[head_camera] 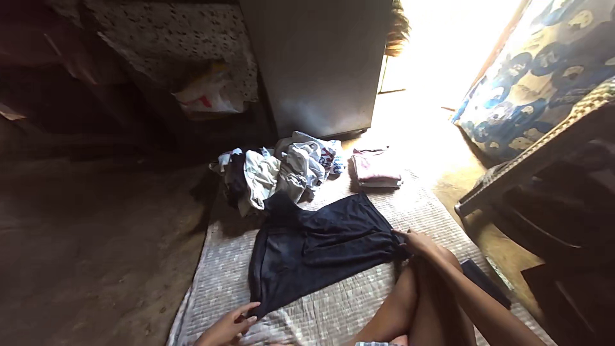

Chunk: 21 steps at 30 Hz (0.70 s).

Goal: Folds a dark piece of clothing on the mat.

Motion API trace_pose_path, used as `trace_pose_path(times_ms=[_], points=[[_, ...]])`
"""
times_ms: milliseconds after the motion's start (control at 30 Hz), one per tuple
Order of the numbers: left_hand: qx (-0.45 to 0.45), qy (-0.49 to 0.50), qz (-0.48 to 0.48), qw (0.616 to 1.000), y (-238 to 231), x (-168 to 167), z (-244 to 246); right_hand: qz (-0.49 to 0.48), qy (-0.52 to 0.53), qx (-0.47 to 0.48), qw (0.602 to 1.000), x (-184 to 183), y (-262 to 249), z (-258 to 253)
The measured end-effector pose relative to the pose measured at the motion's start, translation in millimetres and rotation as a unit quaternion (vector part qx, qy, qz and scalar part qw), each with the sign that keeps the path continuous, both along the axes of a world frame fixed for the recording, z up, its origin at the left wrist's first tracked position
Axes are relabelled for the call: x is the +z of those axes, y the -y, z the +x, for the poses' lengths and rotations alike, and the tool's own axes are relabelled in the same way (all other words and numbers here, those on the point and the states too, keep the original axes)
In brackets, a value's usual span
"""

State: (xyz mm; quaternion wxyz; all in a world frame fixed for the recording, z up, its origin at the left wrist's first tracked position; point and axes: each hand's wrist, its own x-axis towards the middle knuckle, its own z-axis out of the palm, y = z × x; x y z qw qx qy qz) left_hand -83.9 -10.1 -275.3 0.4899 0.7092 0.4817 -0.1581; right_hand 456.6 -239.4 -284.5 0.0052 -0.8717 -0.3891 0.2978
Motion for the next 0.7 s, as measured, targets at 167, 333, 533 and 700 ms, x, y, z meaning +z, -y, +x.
trace_pose_path(times_ms=[167,333,533,700], points=[[0.019,-0.031,-0.064,0.997,10,16,17,0.061,-0.057,-0.055,0.995,-21,-11,10],[0.106,0.094,-0.012,0.990,7,30,23,0.390,-0.246,-0.189,0.867,-16,-9,21],[0.143,0.056,-0.010,0.988,9,30,18,0.159,-0.361,-0.186,0.900,-11,-6,21],[0.199,0.067,-0.030,0.977,19,43,14,0.120,-0.285,-0.099,0.946,-12,-5,15]])
